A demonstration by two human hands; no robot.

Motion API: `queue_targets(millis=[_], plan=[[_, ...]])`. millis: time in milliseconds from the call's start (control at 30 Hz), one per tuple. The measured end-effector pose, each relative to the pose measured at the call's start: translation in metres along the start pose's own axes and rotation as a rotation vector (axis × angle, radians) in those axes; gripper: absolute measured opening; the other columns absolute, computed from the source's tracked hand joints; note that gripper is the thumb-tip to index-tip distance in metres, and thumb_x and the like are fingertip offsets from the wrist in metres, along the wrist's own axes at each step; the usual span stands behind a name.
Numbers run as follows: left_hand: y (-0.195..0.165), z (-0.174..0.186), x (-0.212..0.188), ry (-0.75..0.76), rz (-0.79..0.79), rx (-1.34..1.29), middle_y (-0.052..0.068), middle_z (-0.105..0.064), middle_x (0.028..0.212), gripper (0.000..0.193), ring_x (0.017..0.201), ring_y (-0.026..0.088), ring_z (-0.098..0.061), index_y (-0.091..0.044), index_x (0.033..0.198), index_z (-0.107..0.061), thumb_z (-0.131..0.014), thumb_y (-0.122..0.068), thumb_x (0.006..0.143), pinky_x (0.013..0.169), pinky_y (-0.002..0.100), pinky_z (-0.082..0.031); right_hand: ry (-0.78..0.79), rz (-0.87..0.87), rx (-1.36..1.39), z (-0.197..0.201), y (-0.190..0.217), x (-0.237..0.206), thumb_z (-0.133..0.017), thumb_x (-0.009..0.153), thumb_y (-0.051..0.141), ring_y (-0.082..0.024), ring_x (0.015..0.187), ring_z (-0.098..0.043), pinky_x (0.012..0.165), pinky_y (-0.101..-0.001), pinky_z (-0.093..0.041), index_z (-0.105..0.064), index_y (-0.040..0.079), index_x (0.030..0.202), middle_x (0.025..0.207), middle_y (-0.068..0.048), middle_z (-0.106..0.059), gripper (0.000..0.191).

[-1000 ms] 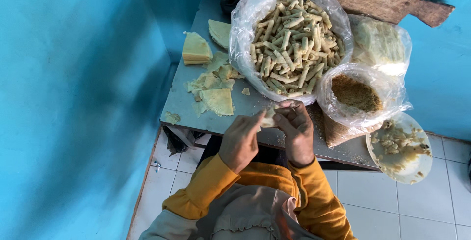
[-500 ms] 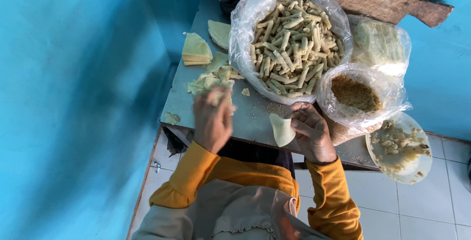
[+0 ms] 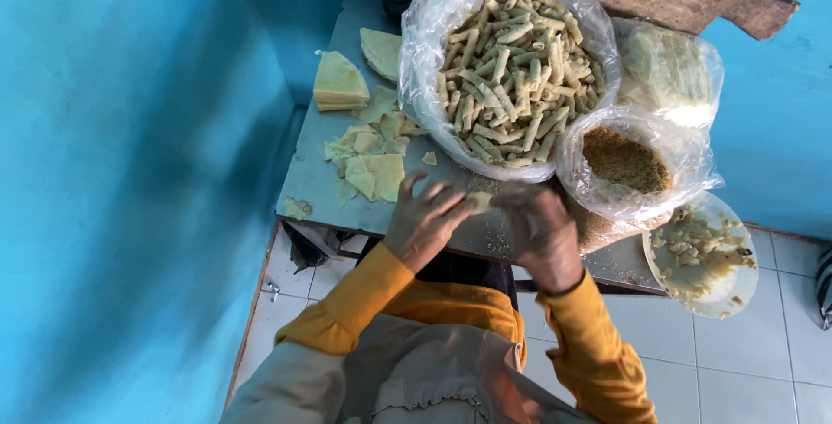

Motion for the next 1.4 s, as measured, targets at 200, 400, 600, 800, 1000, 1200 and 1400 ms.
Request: queue_targets(millis=[200, 400, 600, 800, 1000, 1200, 1400], plan=[[-0.002, 0.003, -0.024, 0.12, -0.016, -0.011, -0.006, -0.067, 0.104, 0.015, 0.109, 0.014, -0.062, -0.017, 0.107, -0.071, -0.071, -0.011, 0.093, 0.115, 0.054, -0.034, -0.146, -0.299, 0.518, 0.055, -0.001, -0.067, -0.03, 0.11, 0.049, -0.018, 0.124, -0.06, 0.116, -0.0375, -0.041, -0.065, 0.01, 0.123, 0.128, -0.004, -0.067, 0.054], [0.003, -0.001, -0.031, 0.151, -0.031, -0.127, -0.003, -0.066, 0.103, 0.025, 0.108, 0.019, -0.062, -0.014, 0.107, -0.07, -0.071, -0.004, 0.084, 0.121, 0.058, -0.033, -0.182, -0.454, -0.969, 0.202, -0.085, -0.134, -0.051, 0.094, 0.0, -0.029, 0.113, -0.053, 0.107, -0.0419, -0.038, -0.074, 0.013, 0.135, 0.121, -0.011, -0.065, 0.049], [0.005, -0.003, -0.034, 0.154, -0.041, -0.179, 0.0, -0.066, 0.106, 0.03, 0.109, 0.021, -0.061, -0.013, 0.109, -0.072, -0.071, -0.003, 0.081, 0.12, 0.06, -0.034, 0.129, -0.745, -1.194, 0.221, -0.17, -0.158, -0.067, 0.07, 0.011, -0.038, 0.124, -0.043, 0.111, -0.0528, -0.028, -0.08, 0.018, 0.123, 0.125, -0.01, -0.066, 0.055], [0.006, -0.006, -0.034, 0.176, -0.014, -0.212, 0.001, -0.066, 0.105, 0.029, 0.108, 0.023, -0.06, -0.01, 0.108, -0.073, -0.072, 0.0, 0.081, 0.121, 0.055, -0.037, 0.212, -0.735, -1.139, 0.207, -0.156, -0.163, -0.062, 0.076, 0.01, -0.029, 0.115, -0.049, 0.115, -0.0491, -0.028, -0.083, 0.024, 0.108, 0.119, -0.003, -0.071, 0.041], [0.006, -0.005, -0.037, 0.185, 0.001, -0.219, 0.001, -0.066, 0.104, 0.03, 0.108, 0.023, -0.06, -0.01, 0.108, -0.073, -0.072, 0.0, 0.08, 0.12, 0.054, -0.038, 0.198, -0.63, -1.163, 0.192, -0.156, -0.171, -0.063, 0.084, 0.012, -0.027, 0.118, -0.05, 0.115, -0.0488, -0.027, -0.082, 0.027, 0.098, 0.116, 0.001, -0.072, 0.029], [0.006, -0.006, -0.041, 0.128, 0.005, -0.247, 0.001, -0.064, 0.104, 0.025, 0.107, 0.024, -0.061, -0.01, 0.109, -0.071, -0.073, -0.001, 0.085, 0.122, 0.054, -0.04, -0.017, -0.537, -1.049, 0.213, -0.147, -0.139, -0.06, 0.099, 0.007, -0.028, 0.118, -0.051, 0.115, -0.0527, -0.031, -0.078, 0.023, 0.095, 0.117, 0.001, -0.069, 0.024], [0.003, -0.008, -0.044, 0.123, -0.049, -0.254, 0.003, -0.064, 0.104, 0.031, 0.104, 0.026, -0.061, -0.009, 0.111, -0.07, -0.072, 0.0, 0.081, 0.12, 0.057, -0.041, 0.002, -0.17, -0.616, 0.119, -0.052, -0.069, -0.048, 0.096, -0.008, -0.031, 0.11, -0.064, 0.106, -0.0398, -0.05, -0.069, 0.006, 0.118, 0.118, -0.011, -0.066, 0.033]])
Point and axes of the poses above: each hand's wrist, its own x-axis towards the middle knuckle, its own z-axis out of the back of the hand, y = z × x, the point moved 4 cm from there along x, towards the middle knuckle
